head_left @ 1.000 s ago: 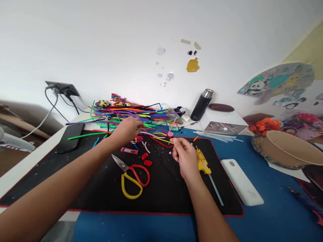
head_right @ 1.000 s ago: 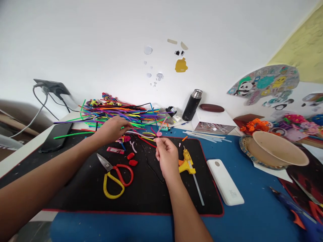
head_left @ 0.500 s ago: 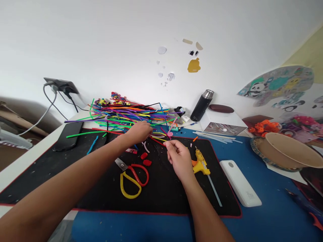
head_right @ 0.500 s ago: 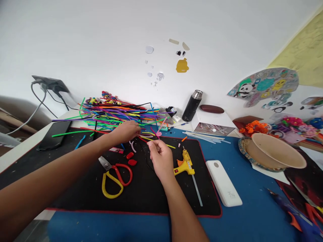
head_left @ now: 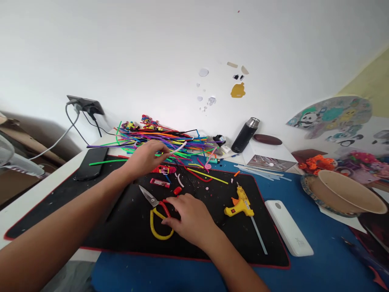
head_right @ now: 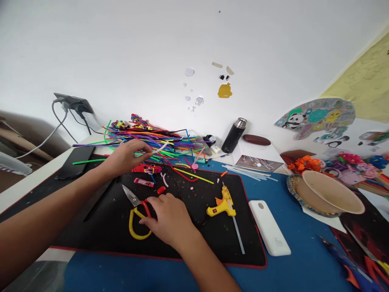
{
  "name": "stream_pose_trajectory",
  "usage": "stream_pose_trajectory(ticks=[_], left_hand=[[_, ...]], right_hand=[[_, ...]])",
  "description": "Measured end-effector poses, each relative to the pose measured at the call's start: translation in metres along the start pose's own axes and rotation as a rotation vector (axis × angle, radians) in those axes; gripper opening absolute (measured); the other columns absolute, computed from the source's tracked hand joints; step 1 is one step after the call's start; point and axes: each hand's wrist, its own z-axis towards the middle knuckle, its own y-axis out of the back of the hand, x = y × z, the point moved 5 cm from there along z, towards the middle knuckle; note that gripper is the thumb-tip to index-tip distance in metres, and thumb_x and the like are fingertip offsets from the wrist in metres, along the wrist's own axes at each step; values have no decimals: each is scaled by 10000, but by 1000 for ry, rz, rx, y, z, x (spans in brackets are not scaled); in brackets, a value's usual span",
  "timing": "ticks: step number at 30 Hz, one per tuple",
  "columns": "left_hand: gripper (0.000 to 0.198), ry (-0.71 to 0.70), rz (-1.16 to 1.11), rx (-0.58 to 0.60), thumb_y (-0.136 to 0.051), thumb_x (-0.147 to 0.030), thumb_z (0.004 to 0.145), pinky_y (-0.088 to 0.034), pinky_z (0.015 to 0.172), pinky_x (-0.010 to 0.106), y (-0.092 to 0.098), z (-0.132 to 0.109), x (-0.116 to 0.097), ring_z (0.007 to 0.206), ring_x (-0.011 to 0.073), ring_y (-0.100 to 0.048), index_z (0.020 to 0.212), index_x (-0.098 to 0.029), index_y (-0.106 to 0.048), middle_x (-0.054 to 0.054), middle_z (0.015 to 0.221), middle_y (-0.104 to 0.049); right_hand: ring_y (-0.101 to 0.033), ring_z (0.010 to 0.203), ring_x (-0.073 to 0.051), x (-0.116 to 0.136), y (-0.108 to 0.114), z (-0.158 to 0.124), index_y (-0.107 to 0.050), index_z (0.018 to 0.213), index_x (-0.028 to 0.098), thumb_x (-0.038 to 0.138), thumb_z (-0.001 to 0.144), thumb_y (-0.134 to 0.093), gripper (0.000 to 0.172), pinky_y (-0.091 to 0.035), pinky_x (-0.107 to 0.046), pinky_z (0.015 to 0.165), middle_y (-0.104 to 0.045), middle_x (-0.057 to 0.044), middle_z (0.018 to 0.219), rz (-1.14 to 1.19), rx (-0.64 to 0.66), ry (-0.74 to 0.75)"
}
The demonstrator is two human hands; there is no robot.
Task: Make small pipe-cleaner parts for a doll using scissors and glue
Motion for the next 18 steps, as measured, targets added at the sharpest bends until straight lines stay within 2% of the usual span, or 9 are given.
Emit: stream_pose_trajectory(ticks=[2, 4, 9, 13, 18], left_hand=[[292, 72, -22, -18, -559, -459, 963, -512, 857, 363, 14, -11, 5, 934, 260, -674, 902, -212, -702, 79, 948, -762], [322, 127, -49, -4, -556, -499, 949, -510, 851, 358, 22, -21, 8, 919, 260, -673, 894, -218, -702, 72, 939, -761], [359, 221, -162, 39, -575, -571, 904, -519, 820, 325, 28, -44, 12, 887, 258, -681, 885, -242, -717, 58, 935, -774], [335, 270, -242, 95, -589, -548, 917, -497, 811, 302, 28, -61, 13, 884, 250, -678, 919, -243, -726, 36, 932, -776], [339, 372, -374, 78, -645, -579, 883, -486, 861, 277, 34, -80, 13, 911, 230, -665, 912, -249, -719, -15, 925, -769]], right_hand=[[-674, 1043, -300, 7, -6, 0, -667, 1334, 195, 450, 920, -780, 499, -532, -389, 842, -734, -101, 1097, -120, 28, -12], [-698, 994, -306, 14, -11, 1, -673, 1298, 179, 397, 941, -761, 428, -554, -403, 812, -727, -106, 1093, -197, 54, -40], [-728, 825, -276, 33, -22, 2, -675, 1197, 156, 264, 991, -658, 233, -575, -383, 697, -718, -109, 1037, -320, 153, 0], [-728, 773, -271, 37, -25, 2, -672, 1188, 163, 255, 960, -660, 246, -580, -372, 636, -709, -125, 1062, -369, 169, 3], [-737, 792, -261, 35, -23, 1, -705, 1213, 219, 307, 964, -611, 281, -587, -369, 697, -737, -91, 1057, -306, 134, -30]])
